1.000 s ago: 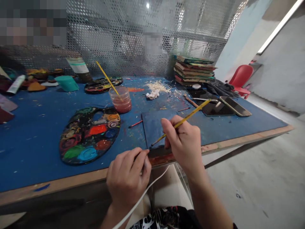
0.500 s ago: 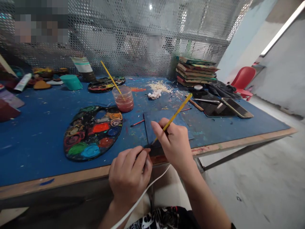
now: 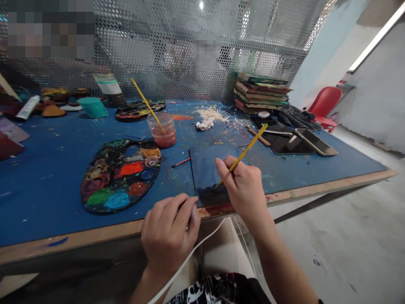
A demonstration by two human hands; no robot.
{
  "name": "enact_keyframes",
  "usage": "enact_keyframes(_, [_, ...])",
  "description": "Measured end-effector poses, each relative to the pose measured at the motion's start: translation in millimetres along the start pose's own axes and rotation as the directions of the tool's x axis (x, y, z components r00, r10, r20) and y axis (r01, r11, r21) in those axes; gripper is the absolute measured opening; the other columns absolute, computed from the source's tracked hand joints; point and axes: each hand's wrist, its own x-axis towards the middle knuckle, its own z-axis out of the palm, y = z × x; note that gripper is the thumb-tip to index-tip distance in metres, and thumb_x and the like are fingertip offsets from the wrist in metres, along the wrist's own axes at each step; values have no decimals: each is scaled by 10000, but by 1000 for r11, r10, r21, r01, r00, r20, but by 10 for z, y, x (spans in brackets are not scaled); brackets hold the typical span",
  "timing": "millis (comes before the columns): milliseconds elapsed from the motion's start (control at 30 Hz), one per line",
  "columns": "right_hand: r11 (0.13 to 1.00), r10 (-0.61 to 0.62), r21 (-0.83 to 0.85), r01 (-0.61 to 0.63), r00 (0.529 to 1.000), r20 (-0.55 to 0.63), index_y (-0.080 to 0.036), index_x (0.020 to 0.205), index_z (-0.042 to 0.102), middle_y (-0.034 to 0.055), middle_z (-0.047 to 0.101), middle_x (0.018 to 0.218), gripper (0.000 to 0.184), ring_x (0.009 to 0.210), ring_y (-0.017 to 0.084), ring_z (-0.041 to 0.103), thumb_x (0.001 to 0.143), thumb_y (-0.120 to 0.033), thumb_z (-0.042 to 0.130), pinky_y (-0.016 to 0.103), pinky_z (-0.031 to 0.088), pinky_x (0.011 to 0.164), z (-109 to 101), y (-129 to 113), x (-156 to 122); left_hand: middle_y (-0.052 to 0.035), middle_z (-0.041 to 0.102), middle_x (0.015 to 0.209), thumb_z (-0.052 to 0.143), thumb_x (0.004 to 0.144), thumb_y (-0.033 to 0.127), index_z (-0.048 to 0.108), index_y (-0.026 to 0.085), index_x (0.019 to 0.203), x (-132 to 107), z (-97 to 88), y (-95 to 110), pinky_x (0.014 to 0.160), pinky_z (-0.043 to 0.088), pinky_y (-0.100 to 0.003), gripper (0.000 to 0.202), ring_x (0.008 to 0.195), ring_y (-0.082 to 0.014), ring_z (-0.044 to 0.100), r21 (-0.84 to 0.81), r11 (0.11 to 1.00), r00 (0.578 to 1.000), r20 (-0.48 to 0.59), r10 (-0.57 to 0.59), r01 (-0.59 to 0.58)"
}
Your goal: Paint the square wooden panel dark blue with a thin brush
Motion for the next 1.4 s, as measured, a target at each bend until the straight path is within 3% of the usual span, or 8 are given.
enact_keyframes(167, [993,34,-109,-39,998,-50,-221,576,275,-76,245,483,413,448,70,238,920,-321,481,209,232,458,-211,190,15,-54,720,859,666,772,91,684,186,949,4,-5,-21,683,455,-338,202,760,-215,617,14,1000,1000,-17,11,-10])
enact_keyframes(400, [951,71,-282,-127,978,-198,-210,558,383,-65,328,452,424,431,71,299,927,-390,492,214,268,477,-605,532,-19,-57,720,841,685,756,83,690,176,937,23,11,-31,669,439,-345,204,746,-223,605,22,999,998,-38,41,-41])
enact_keyframes(500, [925,38,-358,-126,969,-243,-208,566,390,-65,326,460,419,432,71,295,930,-388,495,224,259,488,-655,564,-22,-54,719,837,687,754,85,693,177,933,21,6,-34,668,434,-345,202,746,-223,604,19,999,998,-41,38,-37])
enact_keyframes(600, [917,-24,-393,-64,977,-213,-209,590,377,-67,318,479,396,438,71,298,935,-361,498,231,244,495,-565,496,-9,-52,719,846,684,759,92,693,178,937,11,9,-34,669,434,-343,198,757,-222,604,19,999,999,-41,36,-35])
enact_keyframes(833, [911,-164,-393,125,984,-68,-212,606,406,-65,357,474,364,424,78,281,953,-291,485,246,216,481,-140,181,17,-48,722,866,670,775,115,692,183,935,-3,19,-6,675,442,-339,176,769,-216,609,6,1000,1000,-26,6,-6])
enact_keyframes(1000, [934,-202,-308,182,979,-35,-200,619,457,-65,398,473,355,420,74,293,963,-279,484,250,215,484,122,-50,23,-41,725,867,648,794,112,691,181,907,11,-21,15,669,424,-332,140,781,-209,614,-13,1000,1000,-14,-21,21])
enact_keyframes(1233, [994,-107,17,107,994,-12,-200,587,420,-80,373,468,405,420,55,287,965,-334,468,198,249,474,342,-219,50,-59,727,856,619,817,113,676,162,864,39,-32,28,646,407,-337,88,782,-221,605,-28,999,1000,1,-25,25])
enact_keyframes(1400, [995,77,63,-73,995,-61,-200,557,410,-67,414,449,442,418,54,373,952,-393,461,186,283,487,217,-30,53,-51,724,862,644,796,100,688,167,920,14,-30,31,673,420,-343,148,784,-221,600,-32,999,999,-2,-33,33])
